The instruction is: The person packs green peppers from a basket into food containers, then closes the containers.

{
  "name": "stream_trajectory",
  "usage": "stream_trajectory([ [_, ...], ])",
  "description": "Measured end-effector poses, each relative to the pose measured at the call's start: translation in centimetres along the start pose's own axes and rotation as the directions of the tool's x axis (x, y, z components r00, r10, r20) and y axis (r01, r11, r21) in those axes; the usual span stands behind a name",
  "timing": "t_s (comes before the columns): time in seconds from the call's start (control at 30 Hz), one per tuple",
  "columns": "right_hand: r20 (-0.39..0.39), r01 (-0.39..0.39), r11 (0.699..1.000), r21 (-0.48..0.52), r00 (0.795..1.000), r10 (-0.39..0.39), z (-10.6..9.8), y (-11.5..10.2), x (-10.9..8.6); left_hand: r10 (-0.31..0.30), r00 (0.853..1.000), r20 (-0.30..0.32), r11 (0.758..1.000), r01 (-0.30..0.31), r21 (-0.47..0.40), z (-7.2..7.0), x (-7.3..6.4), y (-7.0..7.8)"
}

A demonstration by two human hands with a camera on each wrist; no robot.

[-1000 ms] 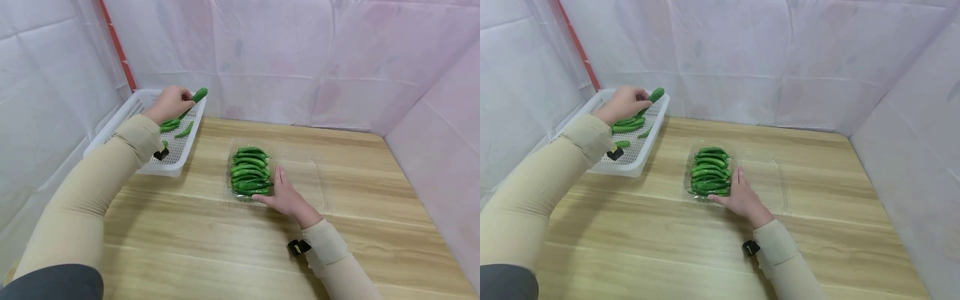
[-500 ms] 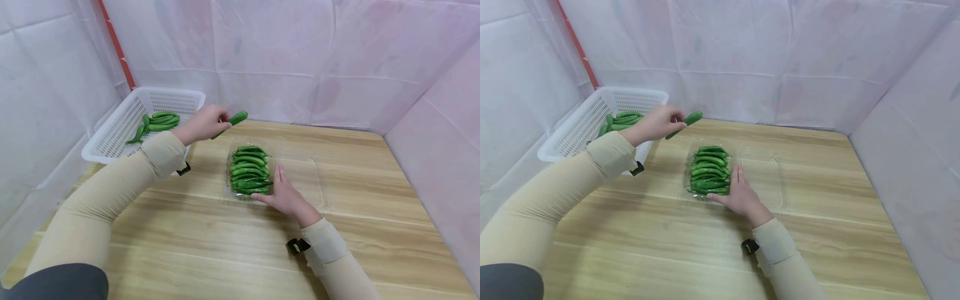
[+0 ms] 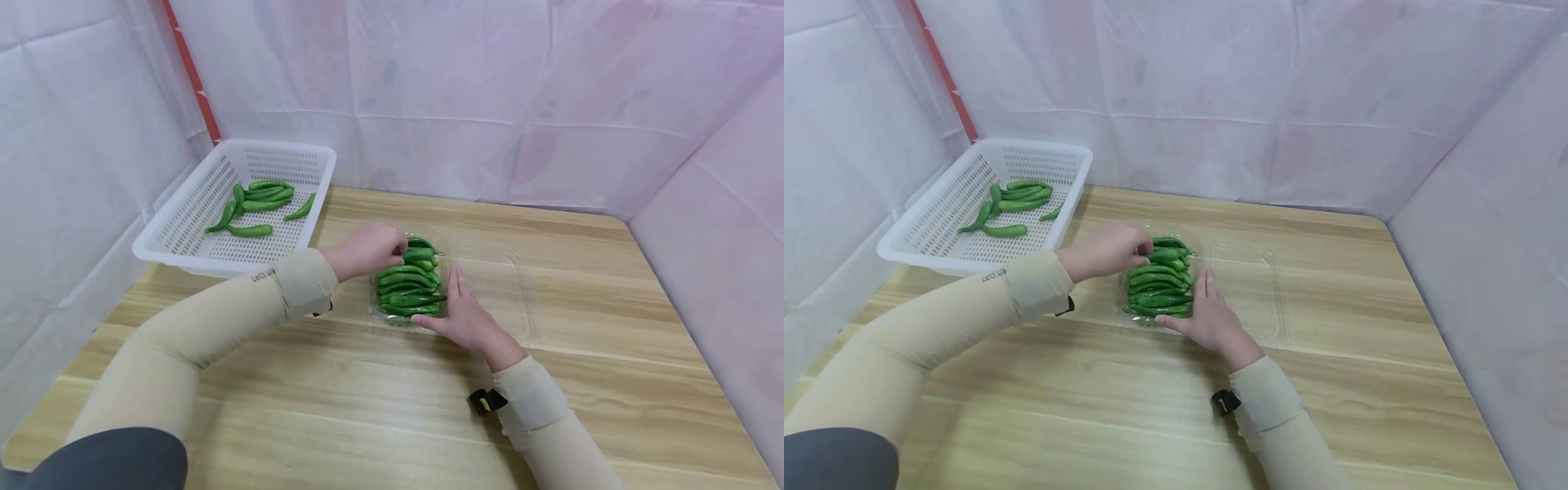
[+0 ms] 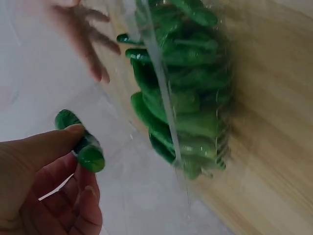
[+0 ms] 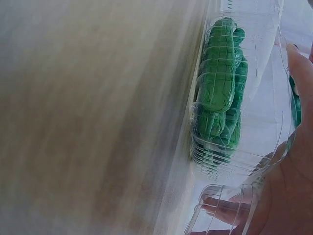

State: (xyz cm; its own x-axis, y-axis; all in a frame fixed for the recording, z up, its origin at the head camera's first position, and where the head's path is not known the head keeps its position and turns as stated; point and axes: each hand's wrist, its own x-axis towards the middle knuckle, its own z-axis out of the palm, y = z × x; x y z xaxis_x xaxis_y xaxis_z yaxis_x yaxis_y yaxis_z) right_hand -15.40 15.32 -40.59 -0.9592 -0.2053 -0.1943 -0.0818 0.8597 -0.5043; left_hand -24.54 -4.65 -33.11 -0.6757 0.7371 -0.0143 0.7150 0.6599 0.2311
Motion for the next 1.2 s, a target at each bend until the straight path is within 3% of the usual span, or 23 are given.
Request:
stream_trajectory([
  [0.13,0.005,0.001,1.000,0.008,1.000,-0.001,0.1,0.0,-0.1,0.022,0.997,0.067,0.997,-0.026,0.066,1.5,0.4,0.8],
  [0.23,0.006,0.008,1.000,0.009,1.000,-0.008,0.2,0.0,-0.1,0.028,0.992,0.124,0.997,-0.037,0.072,2.5,0.7,1.1],
  [0.37,0.001,0.012,1.000,0.007,1.000,-0.012,0.3,0.0,-0.1,0.025,0.988,0.155,0.996,-0.037,0.077,3.4,0.9,1.2],
  [0.9,-0.011,0.013,1.000,-0.005,1.000,-0.013,0.3,0.1,0.0,0.038,0.994,0.098,0.964,-0.062,0.257,5.3,1.7,1.7],
  [1.2,-0.009,0.010,1.000,-0.004,1.000,-0.010,0.0,-0.2,-0.1,0.033,0.996,0.077,0.959,-0.053,0.279,5.7,1.7,1.7],
])
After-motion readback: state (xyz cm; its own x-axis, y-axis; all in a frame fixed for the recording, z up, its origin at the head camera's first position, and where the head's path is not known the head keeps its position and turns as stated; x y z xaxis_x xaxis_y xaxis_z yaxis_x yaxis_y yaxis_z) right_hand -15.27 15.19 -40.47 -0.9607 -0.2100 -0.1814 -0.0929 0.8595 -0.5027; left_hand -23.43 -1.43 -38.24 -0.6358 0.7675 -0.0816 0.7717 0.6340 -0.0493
